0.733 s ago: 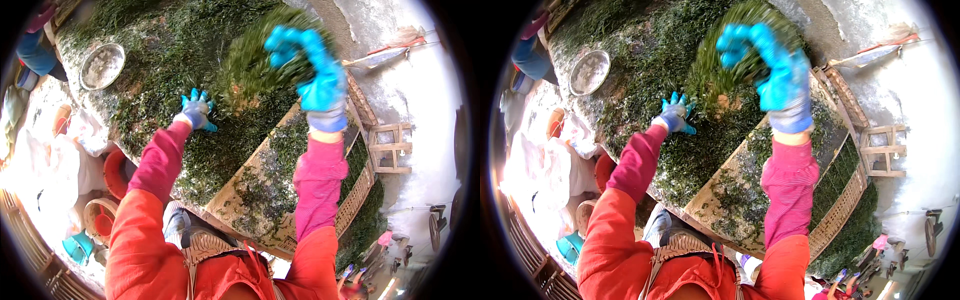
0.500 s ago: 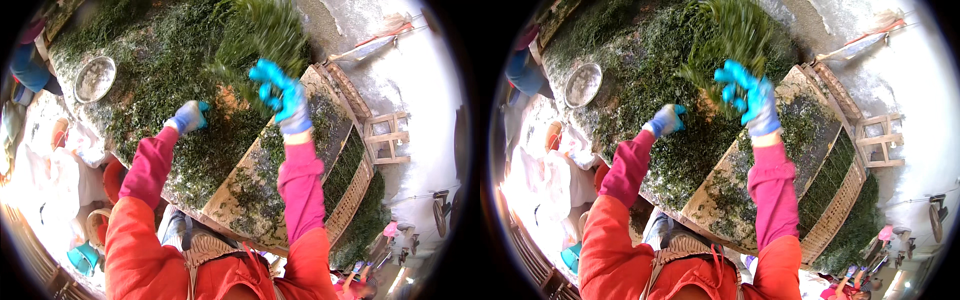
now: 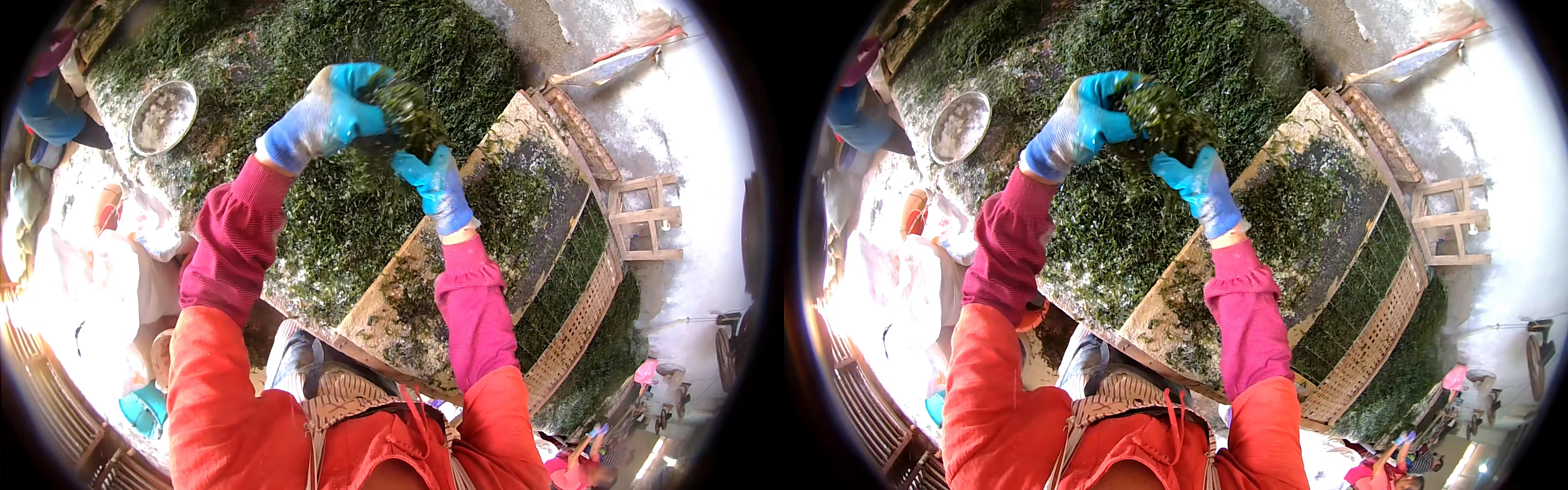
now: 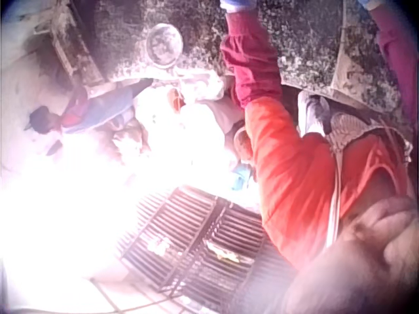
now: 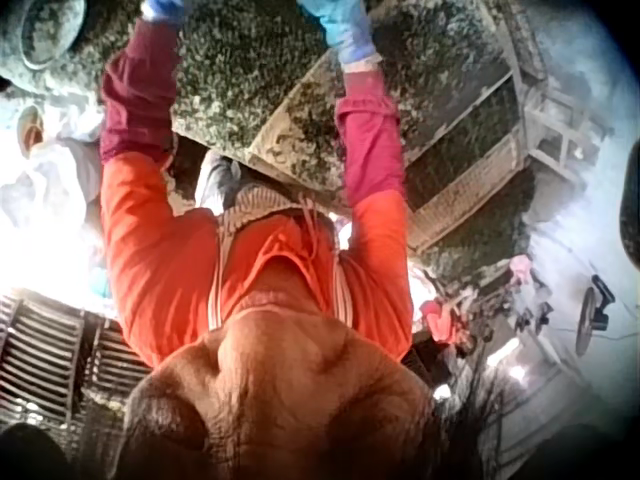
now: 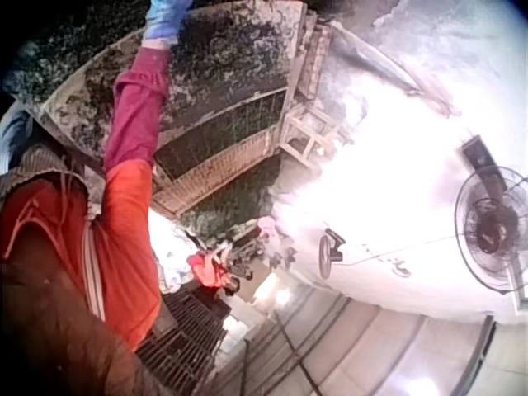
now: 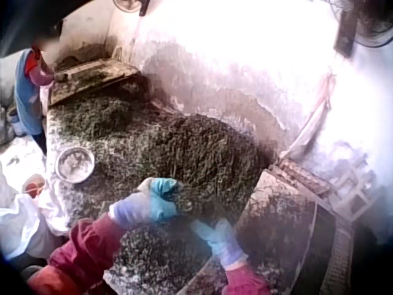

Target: The person is arranging and pressing green leaves into the compartments of a wooden tray by hand. They move handfuls of leaves from a large pile on the workbench into the tray and use a wooden press tool to flatten them.

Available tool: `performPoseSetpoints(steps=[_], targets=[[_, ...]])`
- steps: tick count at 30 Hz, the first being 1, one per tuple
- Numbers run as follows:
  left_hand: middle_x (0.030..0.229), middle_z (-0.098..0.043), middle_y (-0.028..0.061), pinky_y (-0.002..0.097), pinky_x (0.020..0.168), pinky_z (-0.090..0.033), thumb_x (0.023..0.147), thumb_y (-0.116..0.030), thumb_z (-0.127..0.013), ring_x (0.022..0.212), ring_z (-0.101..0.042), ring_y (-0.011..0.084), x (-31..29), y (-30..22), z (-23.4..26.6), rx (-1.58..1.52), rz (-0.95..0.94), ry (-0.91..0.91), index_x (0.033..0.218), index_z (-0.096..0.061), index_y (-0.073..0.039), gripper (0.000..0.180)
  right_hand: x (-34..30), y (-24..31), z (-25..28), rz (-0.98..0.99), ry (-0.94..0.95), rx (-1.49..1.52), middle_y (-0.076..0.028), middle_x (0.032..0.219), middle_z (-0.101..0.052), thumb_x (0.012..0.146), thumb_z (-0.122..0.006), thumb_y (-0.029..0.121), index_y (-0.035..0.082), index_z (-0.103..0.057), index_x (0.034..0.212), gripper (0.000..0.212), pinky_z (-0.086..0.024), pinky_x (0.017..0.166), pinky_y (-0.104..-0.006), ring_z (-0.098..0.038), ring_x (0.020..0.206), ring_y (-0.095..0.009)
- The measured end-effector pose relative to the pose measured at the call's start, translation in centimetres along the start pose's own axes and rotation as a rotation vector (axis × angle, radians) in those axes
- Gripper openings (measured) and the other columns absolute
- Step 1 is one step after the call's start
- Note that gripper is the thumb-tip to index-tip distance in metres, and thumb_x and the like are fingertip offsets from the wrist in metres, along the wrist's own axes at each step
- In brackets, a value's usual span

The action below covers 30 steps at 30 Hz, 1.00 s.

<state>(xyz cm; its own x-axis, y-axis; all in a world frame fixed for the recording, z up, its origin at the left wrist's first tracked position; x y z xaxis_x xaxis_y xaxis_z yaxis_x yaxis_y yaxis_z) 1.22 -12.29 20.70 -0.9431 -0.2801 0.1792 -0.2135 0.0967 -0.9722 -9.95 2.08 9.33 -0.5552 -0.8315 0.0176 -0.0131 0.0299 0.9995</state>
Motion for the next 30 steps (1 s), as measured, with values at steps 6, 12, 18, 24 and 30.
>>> performPoseSetpoints(steps=[6,12,18,24,30], targets=[[0.109,-0.077,0.0091,0.0365,0.09,-0.057,0.094,-0.038,-0.076,0.095,-0.073,0.0237,1.6,3.8,4.6,0.432,0.03,-0.163,0.14,-0.06,-0.002,0.061,2.4,-1.6,-3.6,-0.255,0.082,0.277,-0.01,0.113,-0.072,0.102,-0.058,0.017,0.001,-0.062,0.13,0.032,-0.056,0.079,-0.0341,-0.067,0.092,-0.018],[0.133,-0.063,0.0278,0.0494,0.102,-0.053,0.089,-0.063,-0.069,0.12,-0.065,0.041,-5.1,10.2,10.8,1.261,0.356,-0.142,0.156,-0.042,-0.007,0.091,1.0,0.5,0.2,-0.277,0.101,-0.33,-0.011,0.103,-0.077,0.094,-0.072,0.012,-0.004,-0.07,0.115,0.026,-0.055,0.086,-0.0318,-0.074,0.09,-0.019],[0.155,-0.047,0.0257,0.0475,0.117,-0.041,0.079,-0.071,-0.076,0.142,-0.048,0.0399,-3.5,9.3,7.7,1.029,0.254,0.063,0.161,-0.034,-0.01,0.111,1.4,7.7,0.4,-0.038,0.115,0.058,-0.008,0.094,-0.079,0.101,-0.063,0.02,-0.002,-0.077,0.1,0.026,-0.056,0.089,-0.0325,-0.072,0.087,-0.018],[0.138,-0.062,0.019,0.043,0.11,-0.048,0.094,-0.027,-0.075,0.13,-0.058,0.0295,3.5,5.7,-2.3,0.417,0.04,0.108,0.153,-0.042,-0.004,0.071,3.1,13.5,0.8,0.14,0.107,0.058,-0.012,0.108,-0.078,0.105,-0.056,0.022,-0.002,-0.075,0.113,0.031,-0.058,0.096,-0.0379,-0.074,0.099,-0.022],[0.099,-0.074,0.019,0.0448,0.086,-0.056,0.096,-0.019,-0.059,0.097,-0.072,0.0377,5.1,16.5,-4.8,0.906,0.297,-0.004,0.107,-0.073,-0.005,0.023,1.9,18.2,3.5,0.111,-0.098,0.52,-0.016,0.101,-0.077,0.1,-0.068,0.02,0.003,-0.075,0.102,0.018,-0.056,0.058,-0.0254,-0.072,0.069,-0.015]])
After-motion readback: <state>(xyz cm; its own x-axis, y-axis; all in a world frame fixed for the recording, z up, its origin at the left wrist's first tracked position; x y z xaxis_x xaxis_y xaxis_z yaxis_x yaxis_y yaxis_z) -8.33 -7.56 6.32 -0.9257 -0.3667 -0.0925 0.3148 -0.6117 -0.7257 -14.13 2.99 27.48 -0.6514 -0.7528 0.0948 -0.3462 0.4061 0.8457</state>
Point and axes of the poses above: each hand's wrist, its own x-axis towards the middle knuckle, its own z-axis out of the back of the hand, y = z × x, the point moved 9 cm from there along x, towards the middle knuckle
